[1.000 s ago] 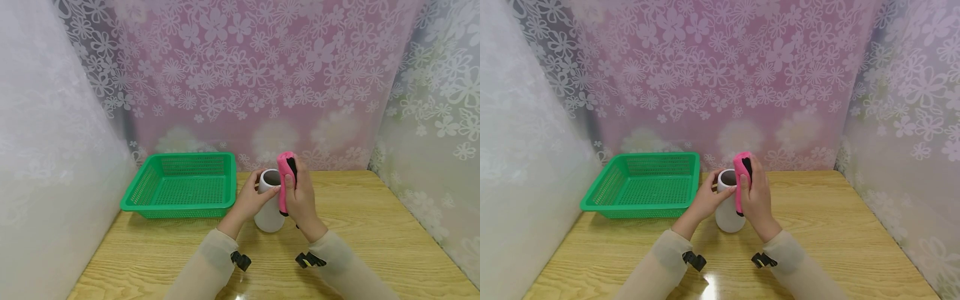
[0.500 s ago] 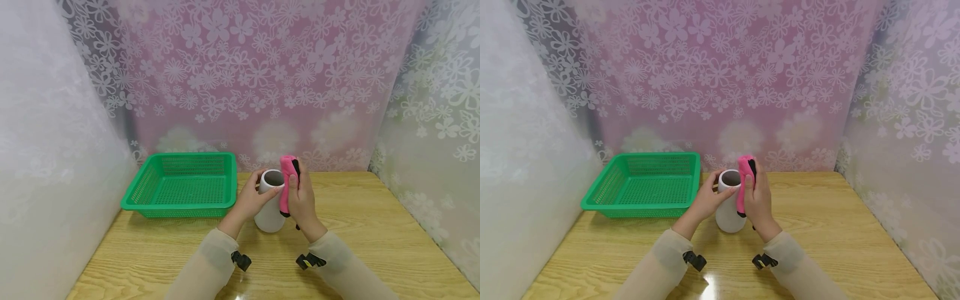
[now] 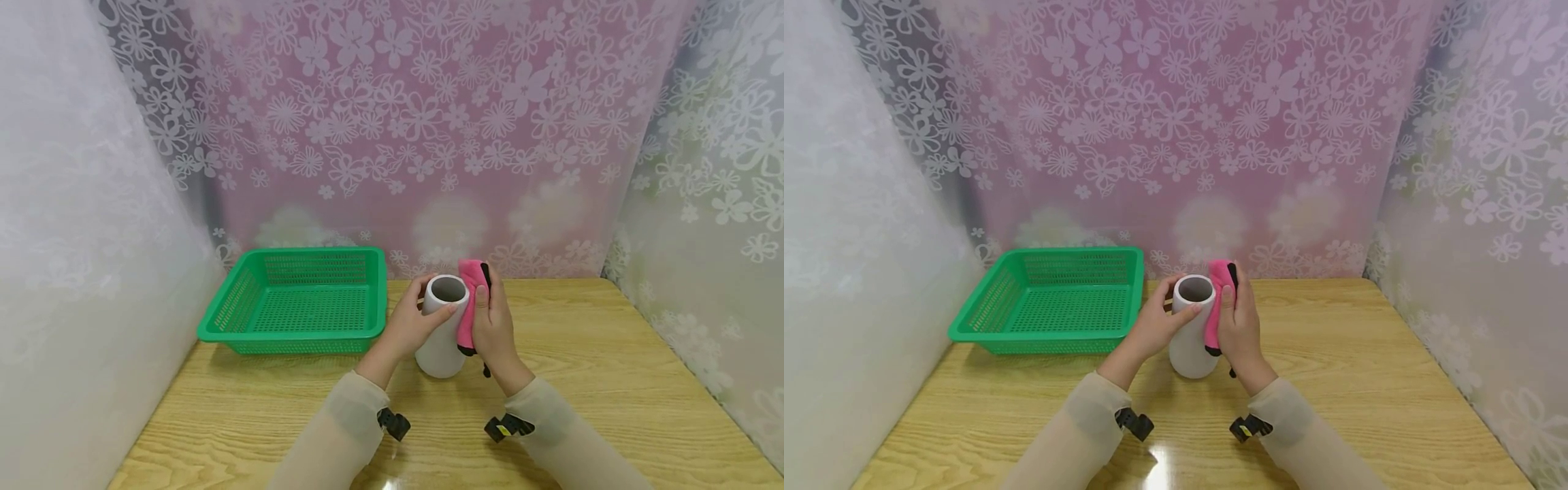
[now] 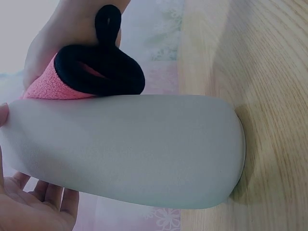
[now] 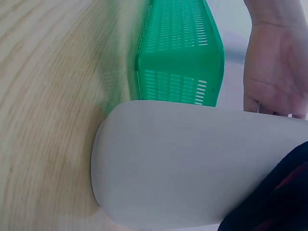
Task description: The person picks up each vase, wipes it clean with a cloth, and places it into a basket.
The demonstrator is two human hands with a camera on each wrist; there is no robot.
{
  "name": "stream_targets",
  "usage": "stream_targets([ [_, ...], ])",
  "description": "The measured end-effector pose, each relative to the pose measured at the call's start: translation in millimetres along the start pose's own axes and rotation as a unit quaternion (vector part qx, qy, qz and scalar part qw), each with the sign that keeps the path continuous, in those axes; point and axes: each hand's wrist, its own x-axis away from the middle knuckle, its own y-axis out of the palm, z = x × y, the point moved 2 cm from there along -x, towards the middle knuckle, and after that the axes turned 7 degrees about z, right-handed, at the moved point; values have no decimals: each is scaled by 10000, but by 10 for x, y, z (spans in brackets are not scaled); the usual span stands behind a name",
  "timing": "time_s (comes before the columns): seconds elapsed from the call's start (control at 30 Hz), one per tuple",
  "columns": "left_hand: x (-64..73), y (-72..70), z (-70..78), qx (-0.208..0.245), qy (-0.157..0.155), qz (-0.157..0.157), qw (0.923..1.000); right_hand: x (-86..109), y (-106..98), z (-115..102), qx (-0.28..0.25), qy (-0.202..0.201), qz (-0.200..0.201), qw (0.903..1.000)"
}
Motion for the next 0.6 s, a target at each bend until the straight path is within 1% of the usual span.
stream_targets([
  [0.17, -3, 0, -4, -2, 4, -5, 10000, 20, -3, 59, 58, 402, -186, 9990],
  [0.37, -4, 1, -8, 14, -23, -6, 10000, 62, -11, 140, 214, 918, -496, 9943],
  [0.6, -6, -4, 9, -1, 47, 20, 10000, 90, -9, 234, 330, 1177, -727, 9898],
])
